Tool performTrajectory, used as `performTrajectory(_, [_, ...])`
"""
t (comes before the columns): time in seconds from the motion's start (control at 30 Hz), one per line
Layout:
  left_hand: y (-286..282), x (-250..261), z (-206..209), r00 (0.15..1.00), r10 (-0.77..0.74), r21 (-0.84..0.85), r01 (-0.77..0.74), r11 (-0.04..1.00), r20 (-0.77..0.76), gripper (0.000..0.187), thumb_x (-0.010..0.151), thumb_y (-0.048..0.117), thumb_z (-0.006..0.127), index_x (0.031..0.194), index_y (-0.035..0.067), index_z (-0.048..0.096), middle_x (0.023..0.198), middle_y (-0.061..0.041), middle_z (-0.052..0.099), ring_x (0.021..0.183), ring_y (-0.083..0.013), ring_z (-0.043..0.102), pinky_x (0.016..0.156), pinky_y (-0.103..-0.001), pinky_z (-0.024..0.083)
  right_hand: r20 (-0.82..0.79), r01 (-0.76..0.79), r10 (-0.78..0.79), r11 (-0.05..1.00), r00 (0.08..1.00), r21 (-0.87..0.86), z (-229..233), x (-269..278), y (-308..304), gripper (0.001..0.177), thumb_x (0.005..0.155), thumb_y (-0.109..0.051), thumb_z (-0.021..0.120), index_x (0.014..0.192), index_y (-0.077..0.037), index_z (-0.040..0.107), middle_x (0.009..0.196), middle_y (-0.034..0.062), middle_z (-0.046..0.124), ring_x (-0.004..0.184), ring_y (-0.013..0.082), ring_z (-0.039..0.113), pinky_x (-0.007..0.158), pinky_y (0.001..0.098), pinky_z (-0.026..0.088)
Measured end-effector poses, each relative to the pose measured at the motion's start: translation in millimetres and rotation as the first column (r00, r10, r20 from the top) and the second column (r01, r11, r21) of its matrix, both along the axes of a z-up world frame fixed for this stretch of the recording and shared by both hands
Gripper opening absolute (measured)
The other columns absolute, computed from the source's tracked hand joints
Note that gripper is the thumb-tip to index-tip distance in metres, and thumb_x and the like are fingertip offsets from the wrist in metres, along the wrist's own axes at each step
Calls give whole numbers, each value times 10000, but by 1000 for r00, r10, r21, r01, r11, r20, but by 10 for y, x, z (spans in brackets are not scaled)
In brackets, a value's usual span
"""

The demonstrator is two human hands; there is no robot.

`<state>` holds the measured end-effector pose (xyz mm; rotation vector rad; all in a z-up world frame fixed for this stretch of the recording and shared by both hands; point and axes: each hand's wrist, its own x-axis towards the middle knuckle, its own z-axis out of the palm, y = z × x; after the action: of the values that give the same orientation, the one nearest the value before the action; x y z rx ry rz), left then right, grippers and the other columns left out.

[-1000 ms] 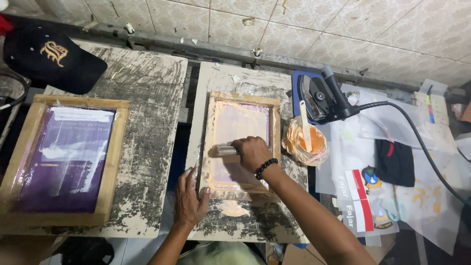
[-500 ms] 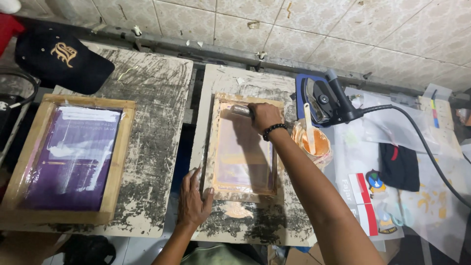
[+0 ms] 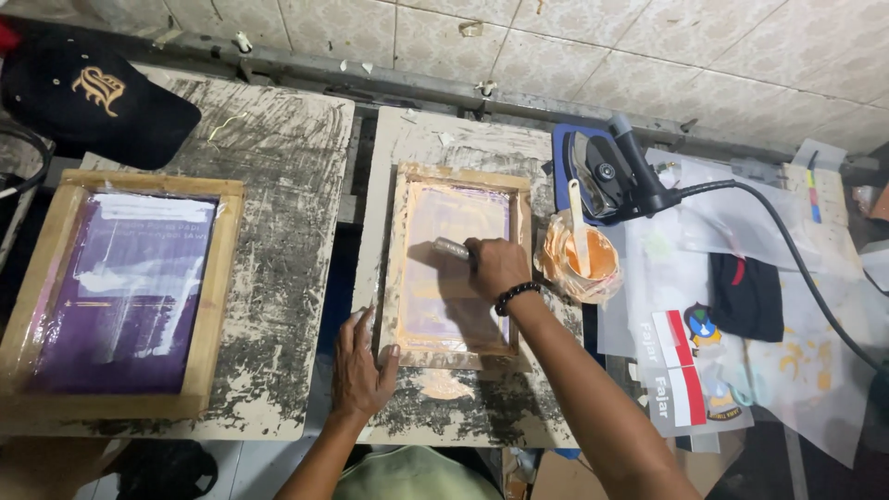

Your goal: The person uses a squeegee to spread orange ink across a screen printing frame placed over a white fabric. They repeatedly pull the ink across the screen to ensure even coverage, occasionally lifting the squeegee to check the application.

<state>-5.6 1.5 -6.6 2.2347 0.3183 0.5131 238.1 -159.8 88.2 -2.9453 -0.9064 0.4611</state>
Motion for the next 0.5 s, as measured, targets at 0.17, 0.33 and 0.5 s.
performTrajectory(0.17, [-12, 6, 92, 997, 9, -7, -9, 1000, -75, 695, 980, 469, 445, 1553, 78, 394, 1465, -199, 442, 1290, -390, 516, 1007, -549, 469, -24, 75, -73, 994, 997, 77, -26, -415, -65, 87, 974, -153, 607, 1010, -160, 686, 623, 26, 643, 503, 130, 588, 442, 241, 508])
performTrajectory(0.33, [-20, -17, 78, 981, 10, -95, -30, 995, -195, 689, 982, 484, 477, 1592, 188, 355, 1464, -170, 389, 1268, -458, 512, 963, -642, 502, 33, -41, 40, 999, 999, 25, -379, -584, -196, 192, 845, -220, 606, 1012, -228, 700, 783, 49, 739, 843, 309, 745, 745, 444, 605])
performTrajectory(0.5, [0, 23, 157, 979, 6, -112, -29, 993, -204, 679, 990, 481, 472, 1591, 192, 344, 1475, -176, 372, 1261, -453, 514, 931, -653, 527, 24, -21, 20, 999, 1000, 35, -65, -215, -156, 208, 848, -274, 625, 1032, -239, 715, 827, 82, 752, 901, 338, 739, 793, 490, 599])
